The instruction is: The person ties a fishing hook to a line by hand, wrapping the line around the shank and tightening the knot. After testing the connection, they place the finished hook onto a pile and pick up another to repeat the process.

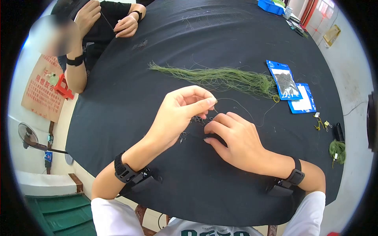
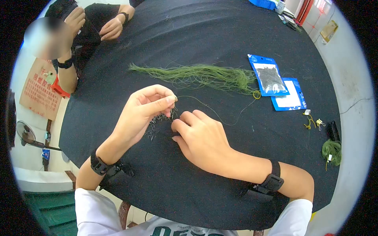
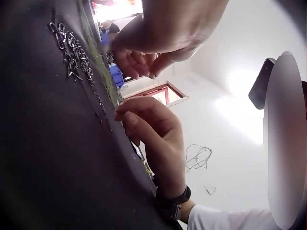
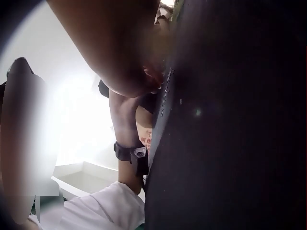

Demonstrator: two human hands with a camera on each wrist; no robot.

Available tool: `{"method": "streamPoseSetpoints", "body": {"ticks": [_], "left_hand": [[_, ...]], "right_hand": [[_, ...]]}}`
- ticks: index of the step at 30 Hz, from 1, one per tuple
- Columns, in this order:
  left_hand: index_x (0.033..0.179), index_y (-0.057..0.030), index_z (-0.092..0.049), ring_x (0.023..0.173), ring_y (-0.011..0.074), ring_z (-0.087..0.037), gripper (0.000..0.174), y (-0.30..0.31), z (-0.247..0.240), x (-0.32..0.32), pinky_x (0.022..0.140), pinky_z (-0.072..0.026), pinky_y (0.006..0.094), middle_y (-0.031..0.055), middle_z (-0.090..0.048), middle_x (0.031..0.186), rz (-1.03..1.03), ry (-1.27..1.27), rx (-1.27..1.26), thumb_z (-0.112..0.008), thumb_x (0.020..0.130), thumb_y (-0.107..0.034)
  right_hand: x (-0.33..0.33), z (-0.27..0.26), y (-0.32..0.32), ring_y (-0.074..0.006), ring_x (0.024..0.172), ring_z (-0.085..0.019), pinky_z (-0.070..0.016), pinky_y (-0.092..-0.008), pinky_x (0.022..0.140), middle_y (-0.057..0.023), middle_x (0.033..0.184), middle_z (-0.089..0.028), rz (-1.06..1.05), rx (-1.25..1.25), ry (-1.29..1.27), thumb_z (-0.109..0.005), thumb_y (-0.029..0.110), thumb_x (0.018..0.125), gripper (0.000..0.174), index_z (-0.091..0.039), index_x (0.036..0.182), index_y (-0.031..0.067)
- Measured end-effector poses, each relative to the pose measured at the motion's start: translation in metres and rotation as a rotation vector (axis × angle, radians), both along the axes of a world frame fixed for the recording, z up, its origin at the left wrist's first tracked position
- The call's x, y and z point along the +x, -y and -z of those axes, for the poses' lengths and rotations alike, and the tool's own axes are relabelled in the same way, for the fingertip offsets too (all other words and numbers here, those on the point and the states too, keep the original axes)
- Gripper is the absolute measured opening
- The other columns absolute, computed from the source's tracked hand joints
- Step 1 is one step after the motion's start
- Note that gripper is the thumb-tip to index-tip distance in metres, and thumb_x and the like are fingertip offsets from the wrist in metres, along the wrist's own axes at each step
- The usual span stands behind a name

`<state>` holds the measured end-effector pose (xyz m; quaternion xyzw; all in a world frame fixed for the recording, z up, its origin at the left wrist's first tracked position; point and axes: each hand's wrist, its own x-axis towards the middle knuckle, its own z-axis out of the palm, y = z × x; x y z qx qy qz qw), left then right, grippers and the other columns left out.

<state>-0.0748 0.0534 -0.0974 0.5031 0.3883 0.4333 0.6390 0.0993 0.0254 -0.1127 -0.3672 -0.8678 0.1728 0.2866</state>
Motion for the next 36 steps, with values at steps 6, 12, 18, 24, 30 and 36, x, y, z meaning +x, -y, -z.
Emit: {"method": "streamPoseSetpoints", "body": {"ticks": [6, 12, 18, 24, 30, 36], "left_hand": [[0.092, -0.0056, -0.058, 0.077, 0.0080, -0.052, 0.007, 0.005, 0.014, -0.003, 0.072, -0.0437, 0.0240, -0.0001, -0.056, 0.083, 0.049, 0.151, -0.135, -0.058, 0.089, -0.011], [0.095, -0.0054, -0.056, 0.078, 0.0097, -0.052, 0.007, 0.008, 0.017, -0.004, 0.072, -0.0429, 0.0258, 0.0011, -0.055, 0.083, 0.082, 0.211, -0.142, -0.055, 0.090, -0.010], [0.095, -0.0054, -0.056, 0.079, 0.0108, -0.053, 0.007, 0.013, 0.014, -0.003, 0.072, -0.0430, 0.0267, 0.0027, -0.056, 0.084, 0.069, 0.240, -0.191, -0.054, 0.090, -0.010], [0.096, -0.0056, -0.058, 0.079, 0.0118, -0.054, 0.007, 0.018, 0.016, -0.003, 0.072, -0.0436, 0.0278, 0.0036, -0.057, 0.085, 0.054, 0.305, -0.256, -0.055, 0.090, -0.009], [0.097, -0.0044, -0.061, 0.081, 0.0100, -0.055, 0.012, 0.023, 0.015, -0.002, 0.073, -0.0431, 0.0256, 0.0022, -0.060, 0.088, 0.094, 0.354, -0.355, -0.060, 0.088, -0.012], [0.096, -0.0048, -0.061, 0.081, 0.0115, -0.054, 0.011, 0.025, 0.014, -0.002, 0.074, -0.0433, 0.0266, 0.0021, -0.059, 0.087, 0.150, 0.426, -0.430, -0.059, 0.089, -0.013]], "right_hand": [[-0.001, 0.004, -0.004, -0.0228, 0.074, -0.054, -0.0471, -0.0354, 0.062, -0.0042, 0.078, -0.055, -0.068, -0.032, 0.107, -0.066, 0.012, 0.072, 0.012, -0.058, 0.080, 0.0088], [0.005, 0.004, -0.005, -0.0230, 0.069, -0.058, -0.0472, -0.0328, 0.059, -0.0049, 0.075, -0.059, -0.087, -0.162, -0.088, -0.064, 0.010, 0.076, 0.010, -0.056, 0.081, 0.0070], [0.017, -0.010, -0.005, -0.0099, 0.069, -0.063, -0.0492, -0.0229, 0.062, -0.0081, 0.074, -0.064, 0.066, -0.655, -0.548, -0.055, -0.002, 0.085, 0.009, -0.055, 0.093, -0.0022], [0.017, -0.014, -0.004, -0.0126, 0.076, -0.063, -0.0509, -0.0234, 0.068, -0.0084, 0.080, -0.062, 0.021, -0.641, -0.558, -0.054, 0.001, 0.088, 0.011, -0.052, 0.098, -0.0040], [0.015, -0.011, -0.003, -0.0154, 0.076, -0.066, -0.0535, -0.0253, 0.069, -0.0113, 0.083, -0.064, -0.027, -0.511, -0.559, -0.054, -0.004, 0.087, 0.009, -0.053, 0.095, -0.0060], [0.014, -0.010, -0.002, -0.0151, 0.073, -0.066, -0.0527, -0.0240, 0.066, -0.0107, 0.081, -0.065, -0.018, -0.398, -0.610, -0.056, -0.007, 0.084, 0.007, -0.055, 0.091, -0.0059]]}}
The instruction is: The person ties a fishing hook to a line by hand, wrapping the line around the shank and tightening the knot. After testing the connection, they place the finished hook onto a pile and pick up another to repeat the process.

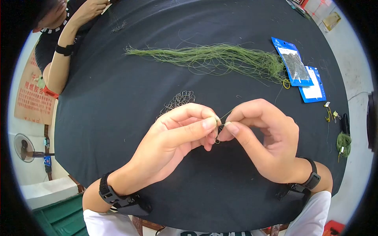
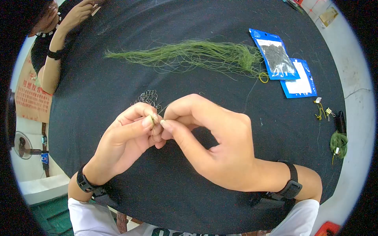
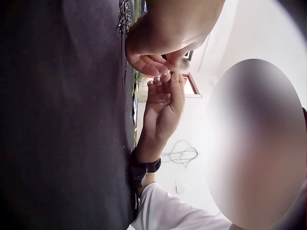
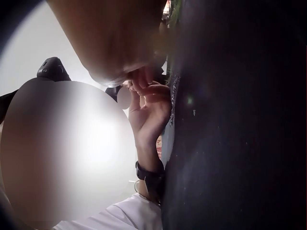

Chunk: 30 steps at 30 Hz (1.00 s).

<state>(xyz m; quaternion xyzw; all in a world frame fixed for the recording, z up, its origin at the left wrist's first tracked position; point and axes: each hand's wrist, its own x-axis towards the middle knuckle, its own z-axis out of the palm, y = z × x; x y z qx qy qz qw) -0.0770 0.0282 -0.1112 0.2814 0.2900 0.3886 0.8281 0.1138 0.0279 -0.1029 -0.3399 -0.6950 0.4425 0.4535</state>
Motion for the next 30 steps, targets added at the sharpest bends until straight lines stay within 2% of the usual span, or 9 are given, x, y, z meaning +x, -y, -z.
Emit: {"method": "streamPoseSetpoints", "body": {"ticks": [5, 8, 11, 22, 30], "left_hand": [[0.096, -0.0048, -0.061, 0.081, 0.0120, -0.054, 0.011, 0.002, 0.002, 0.000, 0.075, -0.0437, 0.0269, 0.0033, -0.060, 0.089, -0.013, 0.013, -0.008, -0.060, 0.089, -0.013], [0.097, -0.0046, -0.062, 0.081, 0.0120, -0.054, 0.012, 0.002, 0.002, 0.001, 0.076, -0.0438, 0.0270, 0.0040, -0.061, 0.090, -0.012, 0.018, -0.010, -0.060, 0.089, -0.013], [0.097, -0.0044, -0.062, 0.081, 0.0117, -0.054, 0.012, 0.002, 0.003, 0.001, 0.076, -0.0439, 0.0268, 0.0042, -0.061, 0.089, -0.013, 0.026, -0.012, -0.060, 0.089, -0.012], [0.095, -0.0040, -0.063, 0.080, 0.0120, -0.055, 0.011, 0.004, 0.000, 0.002, 0.075, -0.0441, 0.0265, 0.0042, -0.061, 0.086, -0.041, -0.006, -0.050, -0.059, 0.088, -0.011], [0.095, -0.0031, -0.063, 0.079, 0.0123, -0.055, 0.011, 0.003, 0.000, 0.002, 0.075, -0.0442, 0.0262, 0.0048, -0.062, 0.086, -0.048, -0.004, -0.052, -0.059, 0.088, -0.011]], "right_hand": [[-0.001, 0.000, 0.000, -0.0149, 0.068, -0.065, -0.0502, -0.0230, 0.061, -0.0094, 0.075, -0.065, 0.059, 0.280, 0.113, -0.060, -0.010, 0.078, 0.011, -0.058, 0.086, -0.0033], [-0.001, 0.004, -0.003, -0.0185, 0.062, -0.063, -0.0490, -0.0249, 0.057, -0.0107, 0.073, -0.064, 0.118, 0.522, 0.232, -0.063, -0.013, 0.072, 0.015, -0.060, 0.083, -0.0034], [-0.004, 0.009, -0.006, -0.0221, 0.059, -0.061, -0.0481, -0.0272, 0.053, -0.0118, 0.070, -0.062, 0.139, 0.659, 0.192, -0.064, -0.014, 0.068, 0.018, -0.060, 0.082, -0.0046], [-0.001, 0.007, -0.010, -0.0288, 0.064, -0.062, -0.0514, -0.0313, 0.056, -0.0160, 0.075, -0.062, 0.121, 0.868, 0.293, -0.064, -0.013, 0.058, 0.029, -0.060, 0.086, -0.0090], [0.000, 0.009, -0.011, -0.0292, 0.063, -0.061, -0.0513, -0.0317, 0.055, -0.0176, 0.074, -0.062, 0.124, 0.912, 0.306, -0.065, -0.011, 0.055, 0.029, -0.060, 0.084, -0.0102]]}}
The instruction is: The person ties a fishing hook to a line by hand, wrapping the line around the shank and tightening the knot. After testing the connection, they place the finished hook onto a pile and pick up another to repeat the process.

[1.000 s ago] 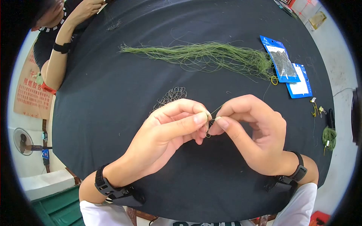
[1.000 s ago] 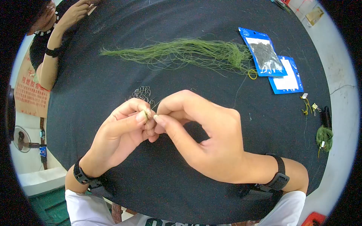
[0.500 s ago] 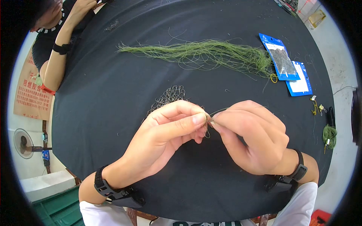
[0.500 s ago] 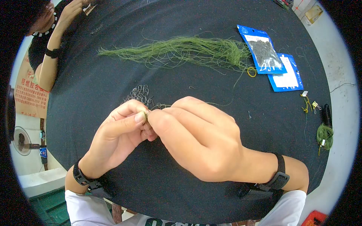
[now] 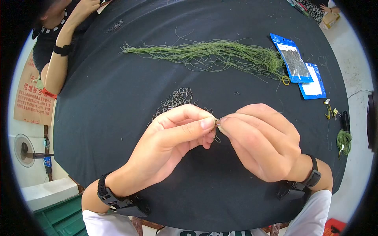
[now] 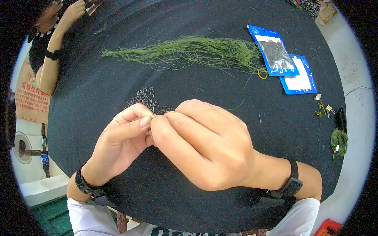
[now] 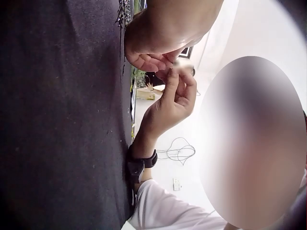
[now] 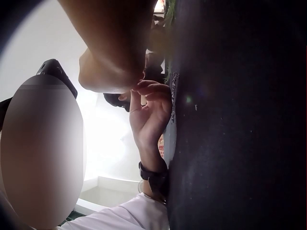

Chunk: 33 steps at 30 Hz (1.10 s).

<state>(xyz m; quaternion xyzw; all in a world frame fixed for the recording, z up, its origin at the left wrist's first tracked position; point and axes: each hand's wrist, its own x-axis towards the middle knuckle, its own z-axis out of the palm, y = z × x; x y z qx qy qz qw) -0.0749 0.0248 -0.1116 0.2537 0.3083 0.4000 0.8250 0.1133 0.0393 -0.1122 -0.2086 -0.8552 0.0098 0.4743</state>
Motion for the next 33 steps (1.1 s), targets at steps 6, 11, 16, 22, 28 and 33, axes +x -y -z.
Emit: {"method": "streamPoseSetpoints", "body": {"ticks": [6, 11, 16, 22, 28, 33], "left_hand": [[0.094, -0.0028, -0.063, 0.079, 0.0121, -0.055, 0.011, -0.0019, -0.0006, -0.0025, 0.075, -0.0442, 0.0262, 0.0049, -0.062, 0.085, 0.001, -0.044, 0.019, -0.059, 0.088, -0.011], [0.093, -0.0029, -0.063, 0.079, 0.0120, -0.055, 0.011, -0.0015, -0.0018, -0.0039, 0.075, -0.0439, 0.0264, 0.0046, -0.061, 0.084, 0.015, -0.025, 0.007, -0.059, 0.088, -0.012], [0.093, -0.0030, -0.063, 0.079, 0.0124, -0.054, 0.011, -0.0009, -0.0030, -0.0033, 0.075, -0.0434, 0.0267, 0.0044, -0.061, 0.084, 0.026, -0.022, -0.005, -0.059, 0.088, -0.012], [0.093, -0.0030, -0.064, 0.080, 0.0127, -0.055, 0.011, -0.0008, -0.0033, -0.0033, 0.075, -0.0436, 0.0269, 0.0047, -0.061, 0.084, 0.029, -0.006, -0.008, -0.059, 0.088, -0.012], [0.092, -0.0030, -0.064, 0.080, 0.0129, -0.055, 0.011, -0.0012, -0.0034, -0.0037, 0.075, -0.0440, 0.0270, 0.0048, -0.061, 0.084, 0.032, -0.006, -0.013, -0.059, 0.088, -0.012], [0.093, -0.0028, -0.064, 0.079, 0.0128, -0.055, 0.011, -0.0012, -0.0041, -0.0039, 0.075, -0.0441, 0.0272, 0.0051, -0.061, 0.084, 0.029, -0.017, -0.016, -0.059, 0.088, -0.012]], "right_hand": [[-0.0001, 0.0008, -0.0005, -0.0282, 0.062, -0.061, -0.0507, -0.0308, 0.055, -0.0157, 0.071, -0.062, -0.018, -0.054, -0.002, -0.065, -0.012, 0.057, 0.026, -0.061, 0.083, -0.0090], [-0.0011, -0.0009, 0.0001, -0.0271, 0.062, -0.061, -0.0507, -0.0305, 0.056, -0.0145, 0.072, -0.062, -0.013, -0.083, -0.040, -0.065, -0.013, 0.060, 0.024, -0.062, 0.083, -0.0076], [-0.0001, -0.0004, -0.0008, -0.0272, 0.062, -0.061, -0.0508, -0.0310, 0.056, -0.0147, 0.074, -0.063, -0.014, -0.067, -0.034, -0.064, -0.014, 0.061, 0.023, -0.062, 0.083, -0.0073], [0.0008, 0.0004, -0.0025, -0.0273, 0.062, -0.061, -0.0505, -0.0309, 0.056, -0.0147, 0.073, -0.063, -0.030, -0.065, -0.037, -0.064, -0.014, 0.061, 0.024, -0.061, 0.084, -0.0075], [0.0005, 0.0021, -0.0033, -0.0268, 0.062, -0.061, -0.0502, -0.0304, 0.055, -0.0146, 0.073, -0.062, -0.032, -0.047, -0.049, -0.065, -0.014, 0.061, 0.024, -0.061, 0.084, -0.0073], [0.0000, 0.0023, -0.0042, -0.0268, 0.062, -0.061, -0.0501, -0.0302, 0.054, -0.0145, 0.072, -0.062, -0.036, -0.037, -0.053, -0.065, -0.014, 0.061, 0.024, -0.061, 0.084, -0.0074]]}}
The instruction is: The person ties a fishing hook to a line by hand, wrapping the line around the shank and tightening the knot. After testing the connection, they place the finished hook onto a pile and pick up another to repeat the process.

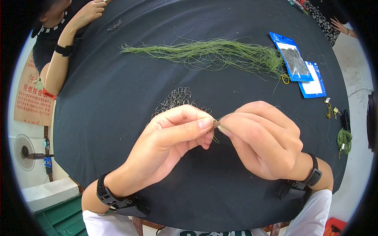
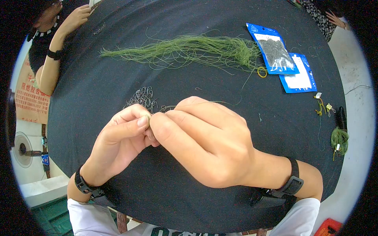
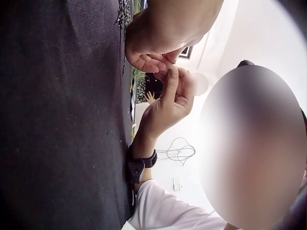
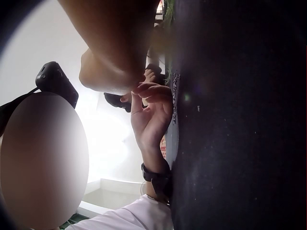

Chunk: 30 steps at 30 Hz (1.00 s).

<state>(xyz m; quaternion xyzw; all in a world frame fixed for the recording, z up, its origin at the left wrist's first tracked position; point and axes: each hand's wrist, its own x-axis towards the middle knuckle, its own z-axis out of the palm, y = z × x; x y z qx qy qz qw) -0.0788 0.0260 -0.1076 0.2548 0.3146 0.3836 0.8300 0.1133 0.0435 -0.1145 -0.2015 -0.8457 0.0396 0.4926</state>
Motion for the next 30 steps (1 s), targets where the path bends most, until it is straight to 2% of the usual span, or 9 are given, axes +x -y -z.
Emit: {"method": "streamPoseSetpoints", "body": {"ticks": [24, 30], "left_hand": [[0.093, -0.0021, -0.064, 0.081, 0.0118, -0.057, 0.009, 0.0018, 0.0020, 0.0020, 0.075, -0.0447, 0.0248, 0.0058, -0.063, 0.086, -0.065, -0.098, 0.094, -0.061, 0.087, -0.007], [0.093, -0.0010, -0.063, 0.079, 0.0107, -0.057, 0.009, 0.0030, 0.0025, 0.0026, 0.075, -0.0446, 0.0242, 0.0059, -0.064, 0.088, -0.115, -0.165, 0.175, -0.061, 0.086, -0.006]], "right_hand": [[-0.0025, 0.0037, -0.0003, -0.0262, 0.058, -0.059, -0.0487, -0.0295, 0.051, -0.0144, 0.068, -0.060, 0.042, 0.064, 0.028, -0.067, -0.010, 0.055, 0.025, -0.061, 0.080, -0.0088], [-0.0023, 0.0058, -0.0007, -0.0255, 0.057, -0.058, -0.0477, -0.0304, 0.050, -0.0133, 0.067, -0.058, -0.041, -0.017, 0.043, -0.065, -0.010, 0.055, 0.025, -0.060, 0.079, -0.0079]]}}
